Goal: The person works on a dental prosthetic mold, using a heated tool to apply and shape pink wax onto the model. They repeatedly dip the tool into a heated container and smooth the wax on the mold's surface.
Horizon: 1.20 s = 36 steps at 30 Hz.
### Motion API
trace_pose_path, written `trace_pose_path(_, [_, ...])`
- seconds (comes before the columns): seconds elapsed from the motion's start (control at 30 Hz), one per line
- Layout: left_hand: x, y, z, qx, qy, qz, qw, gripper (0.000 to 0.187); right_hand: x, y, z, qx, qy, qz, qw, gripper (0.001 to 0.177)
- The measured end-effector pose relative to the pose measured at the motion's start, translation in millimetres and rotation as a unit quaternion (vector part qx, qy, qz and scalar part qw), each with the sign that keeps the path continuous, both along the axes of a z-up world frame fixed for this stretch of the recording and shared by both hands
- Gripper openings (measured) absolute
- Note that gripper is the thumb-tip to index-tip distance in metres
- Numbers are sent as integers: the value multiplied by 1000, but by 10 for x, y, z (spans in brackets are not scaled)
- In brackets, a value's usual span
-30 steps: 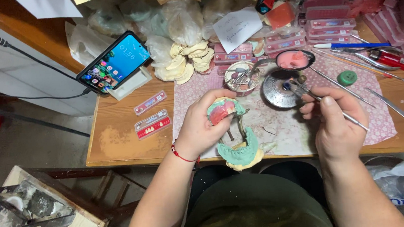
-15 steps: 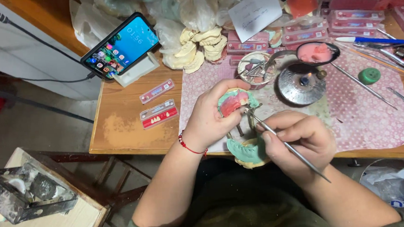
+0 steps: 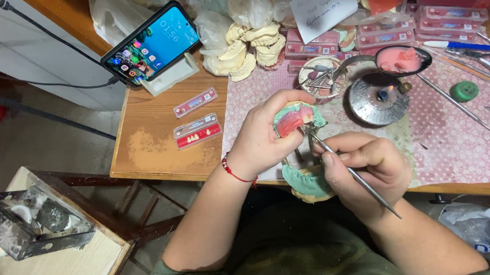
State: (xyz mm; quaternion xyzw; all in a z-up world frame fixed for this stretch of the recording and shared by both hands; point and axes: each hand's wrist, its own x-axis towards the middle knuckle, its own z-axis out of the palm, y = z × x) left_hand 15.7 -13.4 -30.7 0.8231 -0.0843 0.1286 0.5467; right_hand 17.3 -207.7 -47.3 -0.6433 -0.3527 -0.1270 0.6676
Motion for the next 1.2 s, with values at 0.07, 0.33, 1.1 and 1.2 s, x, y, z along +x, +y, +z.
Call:
trace_pose_path(0.07, [3,1,-6,4,4,2,1000,42,-5,6,17,1,0,1,1000,22])
trace_pose_path(0.33, [13,10,-21,10,3,1,1000,44,27,3,77,-27,-34,-3,999,23])
trace_pose_path(1.1, [7,44,-21,18,1,-17,1000,49,87,9,101,-105,-103,-25,989,30])
trace_pose_path(1.2, [9,36,-15,21,6,-11,1000,48,99,-3,136,-132,-131,-32,982,31])
